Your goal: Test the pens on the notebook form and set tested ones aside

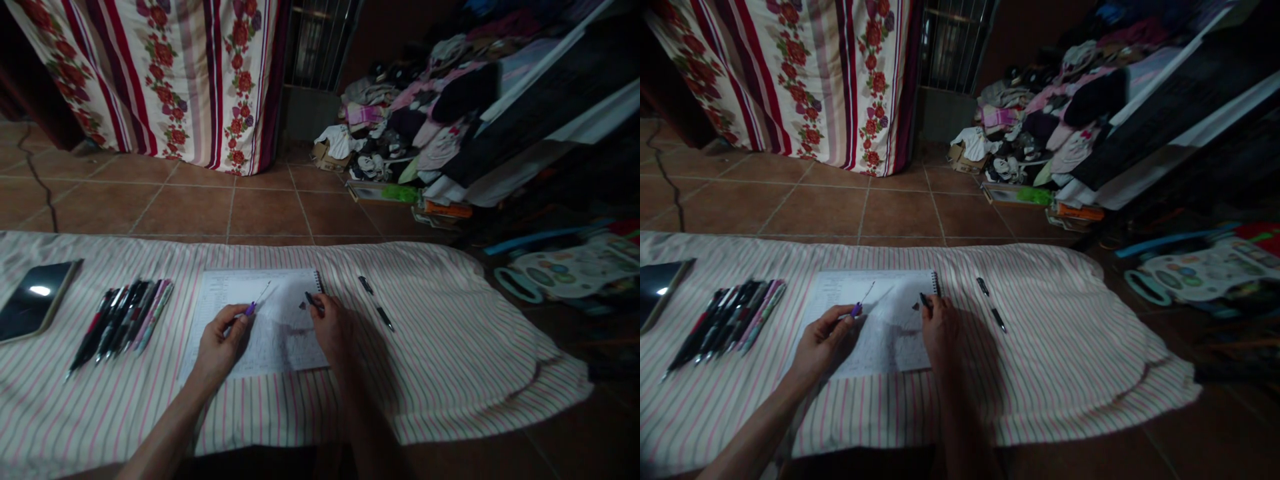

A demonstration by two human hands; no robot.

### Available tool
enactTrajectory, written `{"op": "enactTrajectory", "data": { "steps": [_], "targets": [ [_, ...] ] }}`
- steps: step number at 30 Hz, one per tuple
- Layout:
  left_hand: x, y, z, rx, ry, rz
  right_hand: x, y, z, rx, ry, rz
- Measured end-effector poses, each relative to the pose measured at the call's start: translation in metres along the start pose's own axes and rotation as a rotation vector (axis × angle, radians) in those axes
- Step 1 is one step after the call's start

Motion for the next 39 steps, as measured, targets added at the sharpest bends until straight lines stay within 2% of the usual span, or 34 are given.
{"op": "enactTrajectory", "data": {
  "steps": [7,10,14,25,32,39],
  "targets": [
    [0.0,0.005,0.001,-0.005,0.006,-0.039,-0.008,-0.006,-0.004,0.097,0.023,-0.117],
    [0.0,0.006,0.001,-0.034,0.014,-0.033,-0.009,-0.006,-0.005,0.096,0.081,-0.34],
    [0.0,0.005,0.002,-0.068,0.031,-0.032,0.001,-0.003,-0.008,0.093,-0.002,-0.694],
    [-0.001,0.001,0.001,-0.002,0.059,-0.114,-0.001,-0.012,-0.008,0.104,0.027,-0.75],
    [-0.002,0.0,0.001,0.031,0.056,-0.176,-0.004,-0.022,-0.007,0.223,-0.014,-1.029],
    [-0.001,0.003,0.003,0.054,0.044,-0.229,0.0,-0.03,-0.004,0.236,-0.034,-1.182]
  ]
}}
Point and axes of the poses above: each hand's wrist, its own z-axis away from the middle knuckle, its own x-axis out of the palm, y = z × x, the point moved 2 cm from there along -z, towards the middle knuckle, and after that the axes turned 6 degrees about -y, right-handed, at the moved point
